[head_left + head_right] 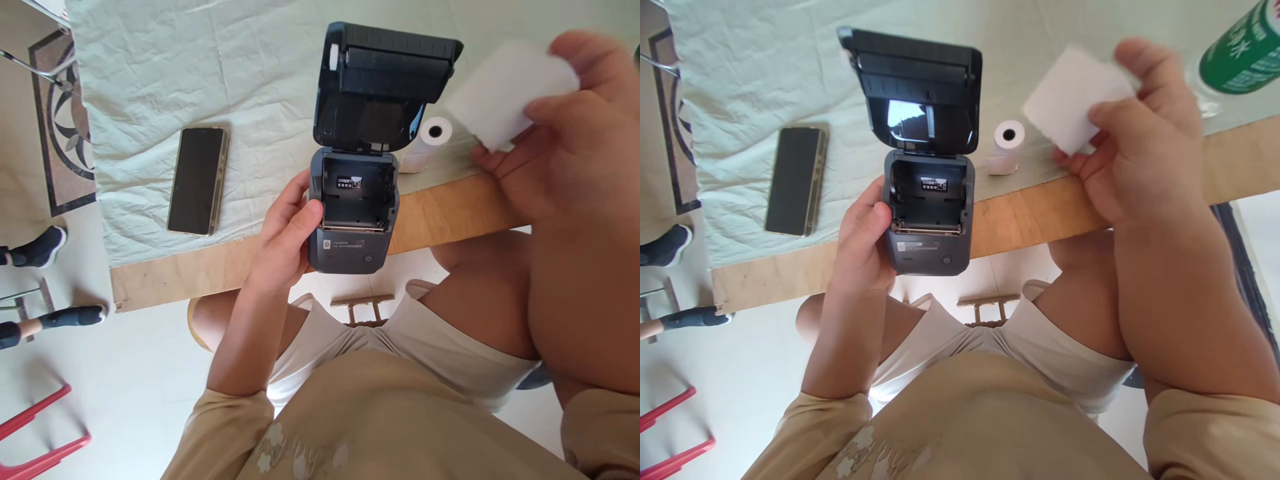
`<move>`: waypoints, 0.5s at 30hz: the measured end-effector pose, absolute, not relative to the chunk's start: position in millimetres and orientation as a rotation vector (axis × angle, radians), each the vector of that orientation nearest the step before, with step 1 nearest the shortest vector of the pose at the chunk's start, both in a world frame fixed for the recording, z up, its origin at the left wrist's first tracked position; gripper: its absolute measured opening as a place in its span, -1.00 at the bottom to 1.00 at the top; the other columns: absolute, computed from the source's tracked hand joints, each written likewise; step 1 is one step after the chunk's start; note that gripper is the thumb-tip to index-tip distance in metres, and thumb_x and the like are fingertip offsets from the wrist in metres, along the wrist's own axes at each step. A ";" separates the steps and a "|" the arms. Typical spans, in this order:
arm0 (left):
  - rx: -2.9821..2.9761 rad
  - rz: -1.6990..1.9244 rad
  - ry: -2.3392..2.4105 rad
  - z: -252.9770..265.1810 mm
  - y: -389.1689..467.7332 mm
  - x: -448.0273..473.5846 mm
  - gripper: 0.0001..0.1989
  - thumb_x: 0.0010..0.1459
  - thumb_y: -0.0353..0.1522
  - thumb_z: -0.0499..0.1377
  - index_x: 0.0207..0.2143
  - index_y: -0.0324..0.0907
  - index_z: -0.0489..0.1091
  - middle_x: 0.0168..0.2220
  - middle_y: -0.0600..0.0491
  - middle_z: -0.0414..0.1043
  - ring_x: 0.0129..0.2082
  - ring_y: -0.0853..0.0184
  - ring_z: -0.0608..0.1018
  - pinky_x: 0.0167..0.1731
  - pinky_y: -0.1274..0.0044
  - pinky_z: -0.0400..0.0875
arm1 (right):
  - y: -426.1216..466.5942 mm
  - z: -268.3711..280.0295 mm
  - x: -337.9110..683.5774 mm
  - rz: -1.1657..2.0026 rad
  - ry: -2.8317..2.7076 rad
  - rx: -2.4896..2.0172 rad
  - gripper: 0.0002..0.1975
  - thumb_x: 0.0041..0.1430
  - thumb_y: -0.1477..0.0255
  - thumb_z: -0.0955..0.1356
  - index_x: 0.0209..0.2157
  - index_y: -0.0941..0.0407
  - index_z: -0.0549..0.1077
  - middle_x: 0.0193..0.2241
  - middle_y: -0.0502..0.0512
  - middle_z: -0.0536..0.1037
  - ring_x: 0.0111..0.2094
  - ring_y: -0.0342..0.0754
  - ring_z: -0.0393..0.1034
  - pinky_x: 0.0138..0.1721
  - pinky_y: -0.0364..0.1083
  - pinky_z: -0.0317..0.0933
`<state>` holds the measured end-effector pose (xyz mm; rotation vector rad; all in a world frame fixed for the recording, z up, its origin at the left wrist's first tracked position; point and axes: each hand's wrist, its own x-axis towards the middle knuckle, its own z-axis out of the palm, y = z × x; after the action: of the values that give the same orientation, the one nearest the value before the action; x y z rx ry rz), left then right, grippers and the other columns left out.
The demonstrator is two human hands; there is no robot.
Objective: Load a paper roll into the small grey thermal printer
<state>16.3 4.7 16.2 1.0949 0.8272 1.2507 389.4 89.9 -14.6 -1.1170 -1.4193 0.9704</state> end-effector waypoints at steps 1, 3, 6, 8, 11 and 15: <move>1.089 1.251 0.830 17.1 4.7 16.6 -0.62 0.42 0.02 0.41 0.07 0.01 0.73 0.30 0.04 0.72 0.52 -0.12 0.61 0.04 0.33 0.88 | 88.6 -13.7 388.0 1.075 -1.410 -1.123 -0.54 0.35 0.33 0.57 0.22 -0.26 0.57 0.12 0.07 0.64 -0.06 0.10 0.70 -0.46 -0.02 0.48; 1.078 1.246 0.831 18.0 5.0 16.6 -0.63 0.42 0.01 0.41 0.08 0.00 0.74 0.27 0.04 0.74 0.51 -0.10 0.62 0.07 0.33 0.87 | 81.8 -7.7 381.7 1.157 -1.404 -1.141 -0.60 0.35 0.36 0.58 0.16 -0.25 0.62 0.11 0.08 0.66 -0.13 0.06 0.69 -0.47 -0.01 0.49; 1.063 1.242 0.816 17.3 5.7 15.8 -0.62 0.41 -0.01 0.42 0.12 0.01 0.74 0.26 0.05 0.74 0.49 -0.08 0.64 -0.02 0.38 0.87 | 71.3 2.6 373.9 1.215 -1.374 -1.145 -0.54 0.37 0.36 0.58 0.19 -0.39 0.60 0.23 -0.01 0.63 0.04 0.04 0.69 -0.34 0.01 0.58; 1.063 1.240 0.799 16.7 5.8 15.4 -0.60 0.41 -0.01 0.43 0.14 0.01 0.73 0.29 0.05 0.72 0.43 -0.07 0.69 -0.25 0.48 0.83 | 70.4 4.4 376.3 1.212 -1.400 -1.097 -0.51 0.39 0.29 0.57 0.25 -0.45 0.57 0.32 -0.09 0.61 0.20 0.08 0.68 -0.28 0.04 0.59; 1.063 1.224 0.798 16.9 5.1 16.0 -0.56 0.39 0.05 0.44 0.12 -0.01 0.71 0.21 0.02 0.75 0.19 0.00 0.84 -0.55 0.58 0.62 | 75.4 1.6 388.3 1.112 -1.447 -1.076 -0.60 0.55 0.06 0.41 0.30 -0.24 0.60 0.33 -0.02 0.64 0.26 0.11 0.67 -0.25 0.08 0.55; 1.054 1.208 0.841 19.0 4.6 17.7 -0.47 0.34 0.16 0.45 0.09 -0.01 0.70 -0.07 0.05 0.79 -0.18 0.16 0.88 -0.62 0.61 0.53 | 78.9 2.1 397.7 1.147 -1.242 -1.162 -0.71 0.50 0.20 0.45 0.13 -0.16 0.75 0.21 0.02 0.70 0.17 0.03 0.65 -0.24 0.03 0.49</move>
<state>17.7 4.6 19.0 1.0542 0.8411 1.2080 397.7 78.9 2.1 -1.1622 -1.2417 1.1475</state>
